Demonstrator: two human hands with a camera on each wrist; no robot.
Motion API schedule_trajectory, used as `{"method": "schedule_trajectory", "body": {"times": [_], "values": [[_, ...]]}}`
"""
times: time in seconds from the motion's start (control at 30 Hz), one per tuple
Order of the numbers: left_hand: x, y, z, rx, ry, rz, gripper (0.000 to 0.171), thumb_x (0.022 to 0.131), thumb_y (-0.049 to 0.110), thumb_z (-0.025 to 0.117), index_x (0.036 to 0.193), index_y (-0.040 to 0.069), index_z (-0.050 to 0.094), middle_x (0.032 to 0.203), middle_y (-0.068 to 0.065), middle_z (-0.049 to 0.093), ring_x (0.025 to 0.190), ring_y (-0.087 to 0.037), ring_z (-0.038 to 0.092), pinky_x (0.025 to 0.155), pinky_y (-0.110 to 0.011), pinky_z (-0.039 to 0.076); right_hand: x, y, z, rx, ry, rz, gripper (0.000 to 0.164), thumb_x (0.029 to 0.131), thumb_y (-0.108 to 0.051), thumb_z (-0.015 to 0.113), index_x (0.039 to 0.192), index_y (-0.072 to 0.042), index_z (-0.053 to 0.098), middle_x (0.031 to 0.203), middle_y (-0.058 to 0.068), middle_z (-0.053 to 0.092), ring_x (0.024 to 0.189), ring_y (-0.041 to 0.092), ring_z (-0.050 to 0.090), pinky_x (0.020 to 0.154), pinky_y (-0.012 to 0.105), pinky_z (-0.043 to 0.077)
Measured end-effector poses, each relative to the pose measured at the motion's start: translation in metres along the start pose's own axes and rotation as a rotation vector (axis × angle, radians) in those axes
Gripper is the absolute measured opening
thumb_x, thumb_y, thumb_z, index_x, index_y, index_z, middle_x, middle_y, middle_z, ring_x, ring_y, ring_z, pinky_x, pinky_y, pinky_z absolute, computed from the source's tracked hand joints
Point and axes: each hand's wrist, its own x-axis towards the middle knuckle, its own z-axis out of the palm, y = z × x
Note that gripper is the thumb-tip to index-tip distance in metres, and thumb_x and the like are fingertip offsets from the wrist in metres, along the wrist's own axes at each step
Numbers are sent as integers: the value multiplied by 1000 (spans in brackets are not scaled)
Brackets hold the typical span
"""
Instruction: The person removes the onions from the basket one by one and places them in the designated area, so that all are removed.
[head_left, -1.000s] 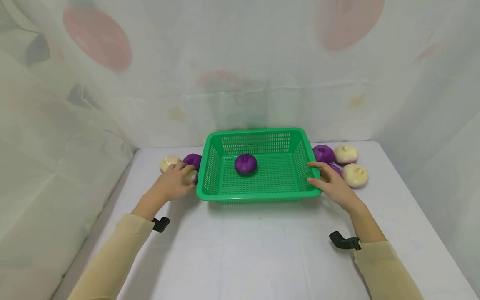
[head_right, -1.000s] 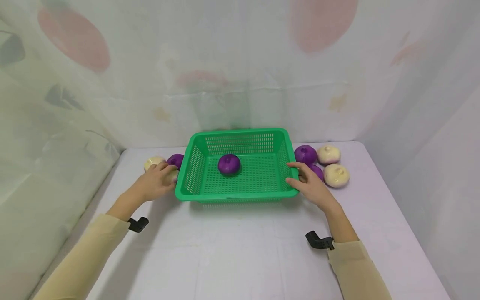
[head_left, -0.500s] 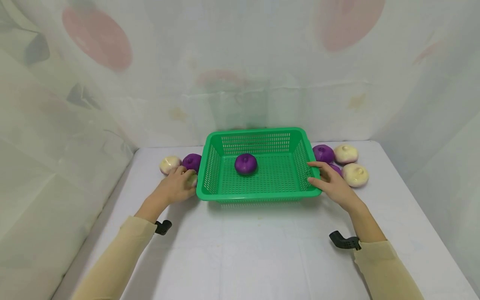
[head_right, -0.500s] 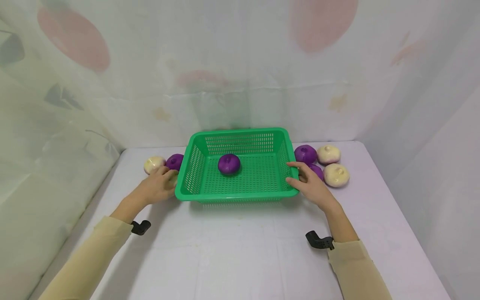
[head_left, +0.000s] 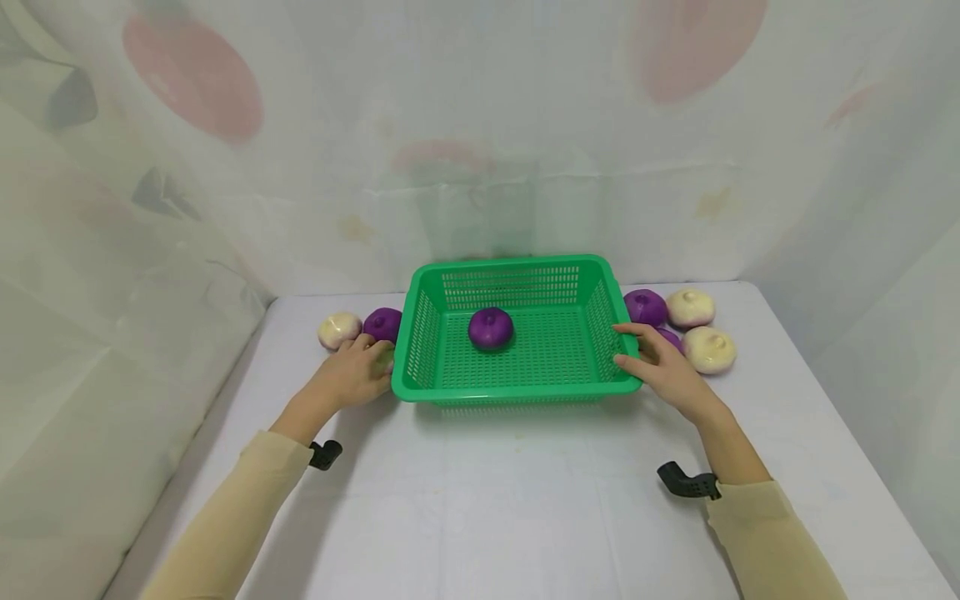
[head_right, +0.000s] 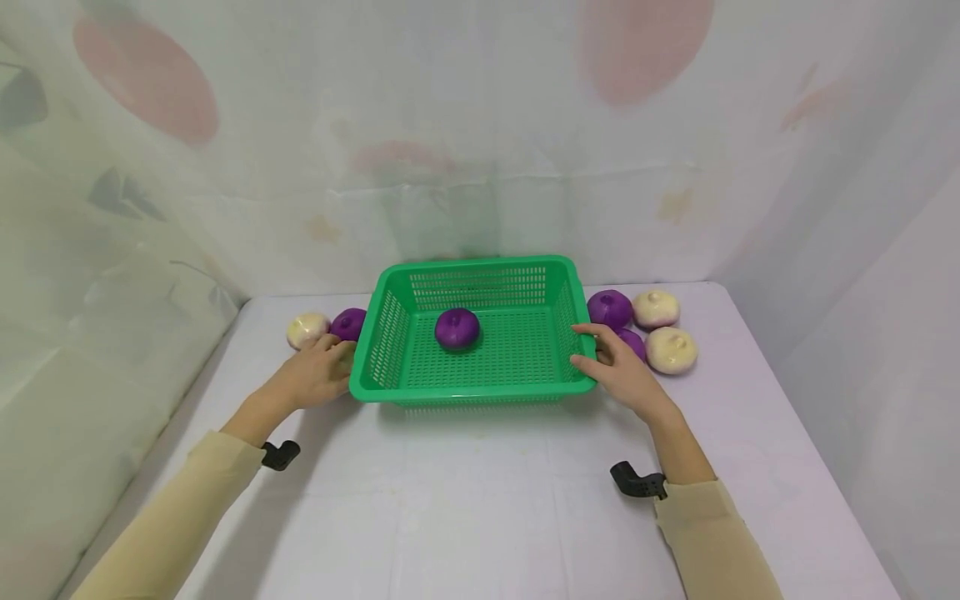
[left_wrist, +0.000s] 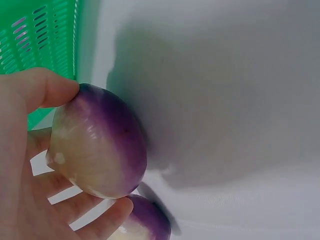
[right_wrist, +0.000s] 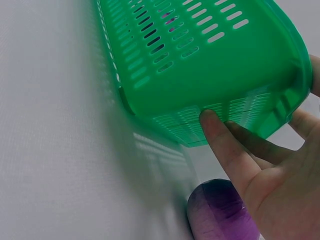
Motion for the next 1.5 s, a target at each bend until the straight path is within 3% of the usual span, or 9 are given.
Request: {"method": "schedule_trajectory", "body": {"times": [0.17,0.47,0.63,0.73,0.83,1.03,1.17,1.27,1.5], "values": [[0,0,-2,-16,-16,-12,50,96,37,63,135,6,57,124,-24,55,115,-45,51,97,-59,45,0,0,0,-6,5,6,57,103,-32,63,152,-15,40,155,18,40,143,38,38,106,37,42],[1,1,-1,-56,-16,-20,51,96,34,63,136,4,56,125,-26,55,117,-44,50,99,-60,44,-1,1,1,-17,10,-2,59,103,-34,62,153,-14,39,157,20,37,146,44,31,113,63,29],[2,0,-2,-66,-35,-47,52,97,36,62,139,7,54,127,-27,52,119,-46,49,95,-63,47,0,0,0,-15,4,1,60,103,-35,62,154,-13,38,157,20,36,146,44,31,113,64,30],[2,1,-6,-56,-40,-36,54,97,37,62,140,6,53,129,-27,53,121,-45,48,99,-62,45,0,1,0,-11,1,3,60,103,-35,62,154,-13,37,157,20,37,146,43,31,112,63,30],[3,3,-11,-46,-44,-26,54,97,36,61,140,5,53,130,-26,54,123,-44,48,101,-62,43,0,1,0,-8,2,3,60,103,-34,62,154,-13,38,156,19,38,146,43,32,112,63,30],[3,6,-27,-73,-74,-77,51,98,33,60,140,5,54,136,-27,50,122,-51,49,89,-69,48,1,0,0,-18,7,-7,58,103,-33,62,153,-13,38,157,20,37,146,44,32,112,63,30],[5,7,-40,-98,-66,-92,50,99,30,55,141,4,54,140,-28,49,124,-52,48,90,-70,47,2,0,0,-20,10,-10,58,103,-32,62,153,-14,38,157,21,36,146,44,32,112,63,31],[7,9,-50,-124,-43,-94,51,100,30,54,142,2,53,141,-28,48,126,-52,48,95,-68,45,2,-1,1,-12,6,-5,58,103,-32,61,153,-14,38,157,20,36,146,43,32,112,62,31],[13,20,-67,-116,47,-24,47,100,25,59,138,-1,55,136,-27,51,121,-50,51,94,-65,47,0,-1,1,-16,10,-9,57,104,-31,61,153,-12,38,157,21,36,146,43,31,113,62,30]]}}
